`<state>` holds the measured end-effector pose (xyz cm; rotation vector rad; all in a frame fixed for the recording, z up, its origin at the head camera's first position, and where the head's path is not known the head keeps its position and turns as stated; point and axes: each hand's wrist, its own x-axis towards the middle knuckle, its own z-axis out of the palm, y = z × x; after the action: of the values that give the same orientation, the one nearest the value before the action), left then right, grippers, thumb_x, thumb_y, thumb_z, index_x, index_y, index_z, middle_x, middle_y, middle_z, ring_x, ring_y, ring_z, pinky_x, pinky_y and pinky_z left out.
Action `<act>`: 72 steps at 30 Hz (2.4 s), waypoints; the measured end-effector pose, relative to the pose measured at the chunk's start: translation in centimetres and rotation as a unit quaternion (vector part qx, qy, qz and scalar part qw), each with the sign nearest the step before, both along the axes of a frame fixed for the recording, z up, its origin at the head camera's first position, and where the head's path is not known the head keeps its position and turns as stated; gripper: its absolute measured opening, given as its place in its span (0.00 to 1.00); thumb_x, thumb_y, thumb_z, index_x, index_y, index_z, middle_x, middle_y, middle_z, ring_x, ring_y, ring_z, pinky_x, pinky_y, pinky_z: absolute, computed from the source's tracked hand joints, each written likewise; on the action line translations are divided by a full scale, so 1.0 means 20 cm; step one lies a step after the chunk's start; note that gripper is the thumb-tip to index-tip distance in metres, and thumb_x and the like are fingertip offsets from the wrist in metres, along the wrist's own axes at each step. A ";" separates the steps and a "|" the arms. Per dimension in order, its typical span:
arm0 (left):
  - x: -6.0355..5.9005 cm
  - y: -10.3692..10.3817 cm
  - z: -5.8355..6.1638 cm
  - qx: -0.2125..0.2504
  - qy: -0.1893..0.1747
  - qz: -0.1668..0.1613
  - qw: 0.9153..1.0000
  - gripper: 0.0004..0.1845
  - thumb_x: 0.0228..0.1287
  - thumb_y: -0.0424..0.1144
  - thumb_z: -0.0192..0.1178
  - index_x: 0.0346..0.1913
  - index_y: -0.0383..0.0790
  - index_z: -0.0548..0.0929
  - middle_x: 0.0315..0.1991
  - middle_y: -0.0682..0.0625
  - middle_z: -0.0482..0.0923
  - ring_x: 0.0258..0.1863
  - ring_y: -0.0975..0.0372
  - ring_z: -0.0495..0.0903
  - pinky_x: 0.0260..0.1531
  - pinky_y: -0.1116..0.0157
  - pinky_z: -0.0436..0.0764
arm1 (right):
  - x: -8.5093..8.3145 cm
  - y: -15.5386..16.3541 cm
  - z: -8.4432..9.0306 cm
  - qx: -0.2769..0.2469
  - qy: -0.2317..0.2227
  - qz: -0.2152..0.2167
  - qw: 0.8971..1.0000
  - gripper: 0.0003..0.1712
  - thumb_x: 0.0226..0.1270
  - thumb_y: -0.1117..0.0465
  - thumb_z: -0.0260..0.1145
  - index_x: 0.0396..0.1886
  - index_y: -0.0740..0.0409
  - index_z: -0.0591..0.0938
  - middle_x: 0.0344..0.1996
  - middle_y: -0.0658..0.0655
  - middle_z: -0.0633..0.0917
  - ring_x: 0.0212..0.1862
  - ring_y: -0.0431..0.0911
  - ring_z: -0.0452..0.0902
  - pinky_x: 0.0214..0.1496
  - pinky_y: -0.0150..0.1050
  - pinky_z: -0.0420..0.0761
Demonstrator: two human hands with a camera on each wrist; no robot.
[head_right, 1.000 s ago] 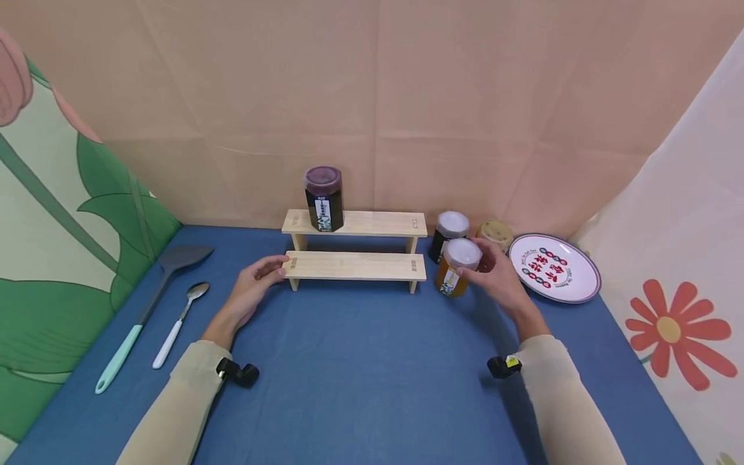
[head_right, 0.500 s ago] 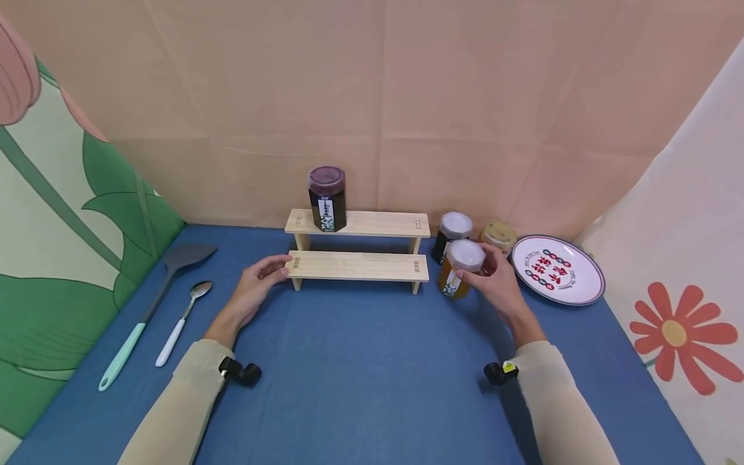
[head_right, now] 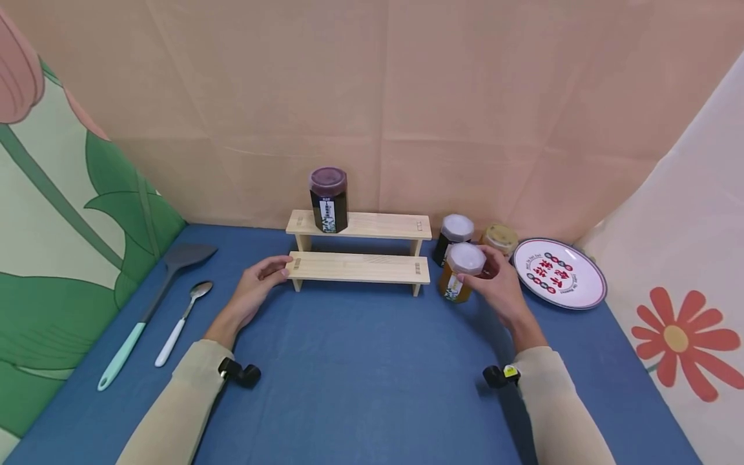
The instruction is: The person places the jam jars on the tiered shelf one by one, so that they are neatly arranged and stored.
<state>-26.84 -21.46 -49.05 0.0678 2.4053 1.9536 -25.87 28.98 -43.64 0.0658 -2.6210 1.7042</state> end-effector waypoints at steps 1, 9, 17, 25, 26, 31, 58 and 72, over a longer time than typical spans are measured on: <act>0.00 0.00 0.00 0.000 0.000 0.001 1.000 0.21 0.77 0.45 0.61 0.68 0.48 0.79 0.68 0.45 0.75 0.66 0.53 0.73 0.71 0.53 0.72 | 0.01 0.00 0.01 -0.005 0.002 0.001 1.000 0.49 0.66 0.49 0.75 0.81 0.50 0.60 0.74 0.58 0.68 0.67 0.45 0.67 0.58 0.24 0.75; 0.00 0.01 0.00 -0.005 -0.005 0.001 1.000 0.21 0.76 0.46 0.61 0.68 0.48 0.79 0.67 0.44 0.75 0.66 0.52 0.73 0.71 0.51 0.71 | 0.03 -0.01 0.09 -0.030 0.013 0.006 0.999 0.47 0.66 0.51 0.76 0.80 0.47 0.62 0.71 0.53 0.71 0.65 0.41 0.69 0.55 0.19 0.76; 0.00 0.00 0.00 0.000 0.000 0.000 1.000 0.21 0.76 0.45 0.61 0.68 0.47 0.79 0.68 0.45 0.75 0.66 0.53 0.73 0.71 0.51 0.72 | 0.01 -0.03 0.19 -0.065 0.034 0.019 0.997 0.43 0.67 0.56 0.75 0.78 0.46 0.66 0.66 0.48 0.74 0.63 0.42 0.70 0.54 0.21 0.78; 0.00 0.00 0.00 0.013 -0.007 -0.001 1.000 0.21 0.76 0.45 0.61 0.67 0.47 0.79 0.67 0.44 0.75 0.65 0.53 0.74 0.72 0.51 0.71 | -0.02 -0.06 0.29 -0.057 0.030 0.024 0.998 0.42 0.68 0.55 0.74 0.78 0.41 0.66 0.70 0.49 0.72 0.64 0.43 0.69 0.55 0.22 0.77; 0.00 0.00 0.00 0.014 -0.008 -0.001 1.000 0.21 0.76 0.45 0.61 0.67 0.47 0.79 0.67 0.44 0.75 0.65 0.53 0.74 0.72 0.51 0.71 | -0.02 -0.07 0.30 -0.056 0.028 0.023 0.998 0.42 0.68 0.55 0.74 0.78 0.41 0.66 0.70 0.50 0.72 0.65 0.43 0.69 0.55 0.22 0.77; -0.01 0.00 0.00 0.016 -0.011 0.002 1.000 0.20 0.76 0.44 0.61 0.67 0.48 0.79 0.67 0.45 0.76 0.65 0.54 0.74 0.71 0.51 0.72 | -0.05 -0.11 0.35 -0.056 0.025 0.022 0.998 0.42 0.68 0.54 0.74 0.78 0.39 0.66 0.71 0.48 0.71 0.67 0.43 0.68 0.62 0.27 0.75; -0.01 0.00 0.00 0.022 -0.006 -0.001 1.000 0.20 0.76 0.44 0.62 0.66 0.47 0.79 0.66 0.44 0.76 0.63 0.54 0.75 0.70 0.51 0.74 | -0.16 -0.28 0.52 -0.051 0.071 0.073 0.993 0.39 0.67 0.57 0.75 0.75 0.41 0.69 0.71 0.52 0.72 0.67 0.47 0.70 0.66 0.32 0.76; 0.01 0.00 0.02 0.022 -0.006 -0.001 1.000 0.20 0.76 0.44 0.61 0.67 0.47 0.79 0.66 0.44 0.76 0.63 0.54 0.75 0.69 0.52 0.74 | -0.27 -0.43 0.57 -0.116 0.082 0.105 0.984 0.38 0.67 0.63 0.74 0.74 0.43 0.71 0.69 0.52 0.74 0.68 0.49 0.68 0.77 0.52 0.69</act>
<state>-26.69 -21.52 -48.73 0.0583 2.3544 2.0009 -31.30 20.43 -32.26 0.4730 -2.3529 1.9629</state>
